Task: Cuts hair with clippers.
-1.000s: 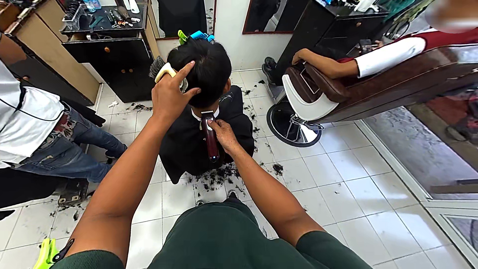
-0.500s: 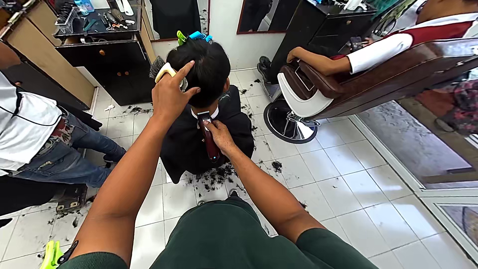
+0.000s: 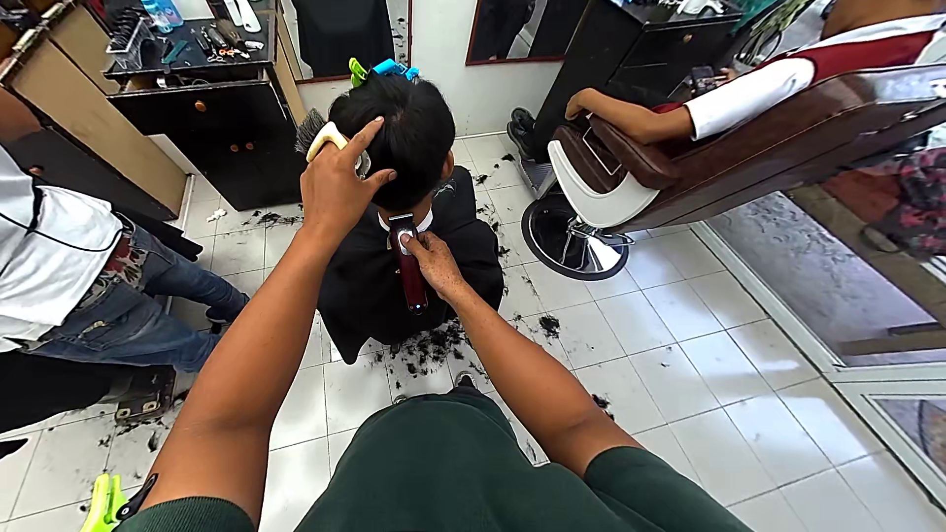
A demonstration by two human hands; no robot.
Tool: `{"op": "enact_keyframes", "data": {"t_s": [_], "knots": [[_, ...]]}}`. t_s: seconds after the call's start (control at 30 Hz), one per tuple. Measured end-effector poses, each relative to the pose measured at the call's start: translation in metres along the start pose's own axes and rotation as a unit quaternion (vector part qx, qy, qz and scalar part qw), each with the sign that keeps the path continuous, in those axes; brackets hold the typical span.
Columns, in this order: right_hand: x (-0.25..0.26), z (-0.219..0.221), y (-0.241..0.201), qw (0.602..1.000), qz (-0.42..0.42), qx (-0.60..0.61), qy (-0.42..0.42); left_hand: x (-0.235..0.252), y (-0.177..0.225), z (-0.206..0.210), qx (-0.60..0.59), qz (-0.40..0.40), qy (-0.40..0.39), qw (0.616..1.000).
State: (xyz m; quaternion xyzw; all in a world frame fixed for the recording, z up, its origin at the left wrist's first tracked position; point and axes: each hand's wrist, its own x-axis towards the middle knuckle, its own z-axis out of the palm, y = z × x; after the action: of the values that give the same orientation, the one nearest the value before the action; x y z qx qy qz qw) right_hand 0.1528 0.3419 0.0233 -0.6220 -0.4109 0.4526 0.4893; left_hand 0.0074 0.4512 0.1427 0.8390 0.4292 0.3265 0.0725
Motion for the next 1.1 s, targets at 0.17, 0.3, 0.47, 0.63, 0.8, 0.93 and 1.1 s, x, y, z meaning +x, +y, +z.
{"op": "enact_keyframes", "data": {"t_s": [0.17,0.3,0.47,0.63,0.8,0.93,1.1], "knots": [[0.007,0.001,0.004,1.0,0.012,-0.001,0.014,0.0,0.0,-0.001,-0.003,-0.002,-0.004,1.0],[0.005,0.003,0.002,1.0,-0.003,0.004,0.011,0.0,0.0,0.0,-0.004,-0.003,-0.004,1.0],[-0.002,0.001,0.002,1.0,0.0,-0.011,0.006,0.0,-0.001,0.0,-0.004,-0.001,-0.003,1.0],[-0.011,-0.005,0.005,0.998,0.012,0.045,-0.039,0.001,0.001,-0.003,-0.005,-0.013,-0.016,1.0],[-0.004,-0.01,0.009,0.999,0.04,0.017,0.003,0.0,0.003,-0.003,-0.008,-0.019,-0.017,1.0],[0.004,-0.013,0.001,0.999,0.038,0.01,0.017,0.0,0.001,-0.003,-0.004,-0.021,-0.02,1.0],[0.014,-0.012,0.002,0.999,0.021,0.007,0.024,0.001,-0.001,-0.003,0.002,-0.022,-0.021,1.0]]}}
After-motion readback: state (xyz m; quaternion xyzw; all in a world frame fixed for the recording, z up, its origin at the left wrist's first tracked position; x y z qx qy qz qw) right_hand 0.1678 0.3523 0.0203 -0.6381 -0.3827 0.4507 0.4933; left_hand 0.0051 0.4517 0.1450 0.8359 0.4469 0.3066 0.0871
